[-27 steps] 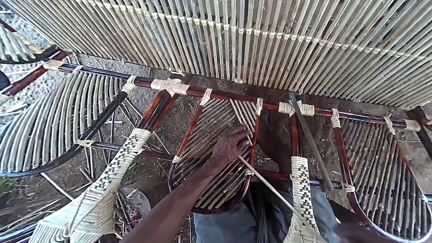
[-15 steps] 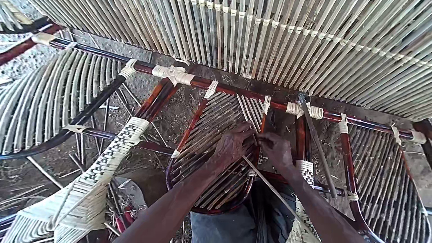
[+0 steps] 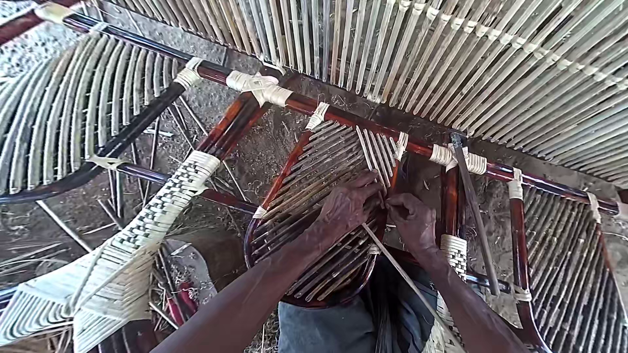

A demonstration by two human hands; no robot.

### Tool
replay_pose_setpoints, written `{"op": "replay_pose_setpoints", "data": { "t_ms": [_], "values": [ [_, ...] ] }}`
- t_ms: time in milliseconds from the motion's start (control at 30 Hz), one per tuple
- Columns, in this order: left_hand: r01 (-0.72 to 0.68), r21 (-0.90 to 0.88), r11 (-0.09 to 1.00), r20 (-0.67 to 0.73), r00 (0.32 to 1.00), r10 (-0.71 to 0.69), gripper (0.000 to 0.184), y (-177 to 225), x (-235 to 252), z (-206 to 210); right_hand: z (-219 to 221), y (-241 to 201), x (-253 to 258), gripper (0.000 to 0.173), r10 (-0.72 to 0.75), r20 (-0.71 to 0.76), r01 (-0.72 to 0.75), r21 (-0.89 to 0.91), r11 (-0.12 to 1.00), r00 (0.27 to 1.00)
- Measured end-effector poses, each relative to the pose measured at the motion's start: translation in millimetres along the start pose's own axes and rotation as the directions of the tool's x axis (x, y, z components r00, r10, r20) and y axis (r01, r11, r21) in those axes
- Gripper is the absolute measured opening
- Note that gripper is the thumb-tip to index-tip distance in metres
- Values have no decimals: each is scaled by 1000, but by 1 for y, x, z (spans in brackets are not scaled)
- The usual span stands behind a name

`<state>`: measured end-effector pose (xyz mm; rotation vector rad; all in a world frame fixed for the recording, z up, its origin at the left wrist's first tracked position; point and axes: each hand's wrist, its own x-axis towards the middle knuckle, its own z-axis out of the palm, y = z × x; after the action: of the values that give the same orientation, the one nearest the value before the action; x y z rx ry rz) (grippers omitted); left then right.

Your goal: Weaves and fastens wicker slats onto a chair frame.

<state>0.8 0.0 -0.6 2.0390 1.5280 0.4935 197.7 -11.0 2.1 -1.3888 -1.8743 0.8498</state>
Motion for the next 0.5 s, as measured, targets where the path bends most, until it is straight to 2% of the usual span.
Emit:
{"op": "replay_pose_setpoints", "data": {
  "t_ms": [167, 367, 433, 500],
  "values": [
    [-7, 3, 1000, -11, 1000, 7, 29, 0, 1, 0, 1, 0, 0, 12, -78, 24, 79, -19, 997, 997],
    [-5, 17, 1000, -19, 1000, 5, 29, 7, -3, -3, 16, 3, 3, 8, -197, -17, 195, -60, 979, 980],
    [-1, 30, 1000, -18, 1000, 2, 28, 7, -1, -3, 13, 3, 6, 9, -170, -2, 169, -34, 985, 986],
    [13, 29, 1000, 6, 1000, -13, 28, 7, 1, -4, 3, 1, 11, 14, -85, 83, 84, 13, 996, 993]
  ]
}}
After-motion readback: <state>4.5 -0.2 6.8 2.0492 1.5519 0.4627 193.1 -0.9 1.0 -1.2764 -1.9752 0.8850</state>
